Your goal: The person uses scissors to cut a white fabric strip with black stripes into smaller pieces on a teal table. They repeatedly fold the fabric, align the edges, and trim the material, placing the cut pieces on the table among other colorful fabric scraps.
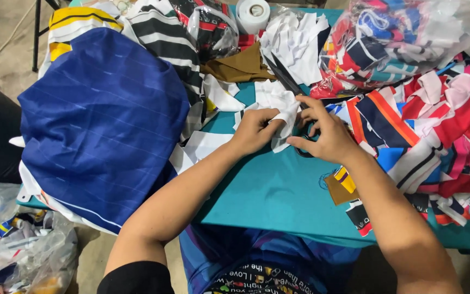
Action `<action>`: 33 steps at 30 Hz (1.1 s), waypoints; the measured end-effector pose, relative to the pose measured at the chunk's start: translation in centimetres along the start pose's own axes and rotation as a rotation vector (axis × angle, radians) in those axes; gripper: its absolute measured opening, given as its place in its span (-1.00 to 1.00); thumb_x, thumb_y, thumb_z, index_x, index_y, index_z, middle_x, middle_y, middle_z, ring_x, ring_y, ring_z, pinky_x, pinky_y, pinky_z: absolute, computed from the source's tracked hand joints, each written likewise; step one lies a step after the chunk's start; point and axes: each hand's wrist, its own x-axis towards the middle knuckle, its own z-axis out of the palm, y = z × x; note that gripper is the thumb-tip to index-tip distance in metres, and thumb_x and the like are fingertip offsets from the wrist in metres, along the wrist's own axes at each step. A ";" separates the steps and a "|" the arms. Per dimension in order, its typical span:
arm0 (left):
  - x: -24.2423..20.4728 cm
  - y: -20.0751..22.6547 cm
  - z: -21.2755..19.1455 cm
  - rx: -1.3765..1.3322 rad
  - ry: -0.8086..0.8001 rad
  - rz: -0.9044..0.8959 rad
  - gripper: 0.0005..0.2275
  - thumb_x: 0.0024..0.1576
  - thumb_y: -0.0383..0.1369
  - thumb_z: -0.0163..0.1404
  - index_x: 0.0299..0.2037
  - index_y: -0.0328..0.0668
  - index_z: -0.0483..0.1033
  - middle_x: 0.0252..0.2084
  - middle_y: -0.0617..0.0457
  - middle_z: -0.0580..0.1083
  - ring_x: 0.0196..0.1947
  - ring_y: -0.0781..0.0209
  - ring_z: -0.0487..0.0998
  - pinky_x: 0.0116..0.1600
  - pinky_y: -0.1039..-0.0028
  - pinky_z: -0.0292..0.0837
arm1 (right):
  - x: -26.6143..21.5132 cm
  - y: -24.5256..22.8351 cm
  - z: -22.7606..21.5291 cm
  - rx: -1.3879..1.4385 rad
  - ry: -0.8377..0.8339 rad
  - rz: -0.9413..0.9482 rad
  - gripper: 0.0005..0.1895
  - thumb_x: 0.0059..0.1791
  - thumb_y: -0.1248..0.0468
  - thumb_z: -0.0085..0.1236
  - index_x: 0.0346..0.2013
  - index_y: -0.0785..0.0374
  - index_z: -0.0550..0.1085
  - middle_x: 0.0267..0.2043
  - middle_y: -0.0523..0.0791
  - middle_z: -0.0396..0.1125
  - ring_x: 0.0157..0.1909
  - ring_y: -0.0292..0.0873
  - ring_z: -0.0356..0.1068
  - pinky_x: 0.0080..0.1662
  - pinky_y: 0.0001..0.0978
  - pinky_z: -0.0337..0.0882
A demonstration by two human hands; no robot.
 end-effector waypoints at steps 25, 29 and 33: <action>0.1 2.3 -0.3 0.099 0.090 0.045 -0.89 0.21 -0.54 0.03 -0.12 -0.28 0.60 -0.38 -0.22 0.61 -0.52 0.00 0.60 -0.42 0.39 0.49 | 0.2 0.7 -0.2 -0.027 0.348 -0.155 -0.83 0.19 0.39 -0.07 -0.11 0.35 0.51 -0.18 -0.02 0.53 -0.25 -0.10 0.53 -0.26 -0.37 0.51; 0.3 2.1 -0.4 0.077 0.116 0.040 -0.87 0.23 -0.52 0.02 -0.10 -0.18 0.63 -0.38 -0.14 0.63 -0.57 0.12 0.58 -0.45 0.47 0.49 | 0.3 -0.1 -0.1 0.011 0.275 -0.136 -0.79 0.09 0.32 0.17 -0.02 0.35 0.46 -0.11 0.00 0.53 -0.18 -0.03 0.54 -0.23 -0.34 0.53; 0.1 2.8 -0.1 0.041 0.091 0.059 -0.86 0.22 -0.53 0.02 -0.10 -0.17 0.63 -0.39 -0.14 0.63 -0.54 0.09 0.60 -0.44 0.44 0.50 | 0.3 0.3 0.9 -0.071 0.155 -0.164 -0.63 -0.02 0.18 0.38 -0.11 0.43 0.54 -0.17 0.09 0.48 -0.10 0.09 0.50 -0.23 -0.29 0.56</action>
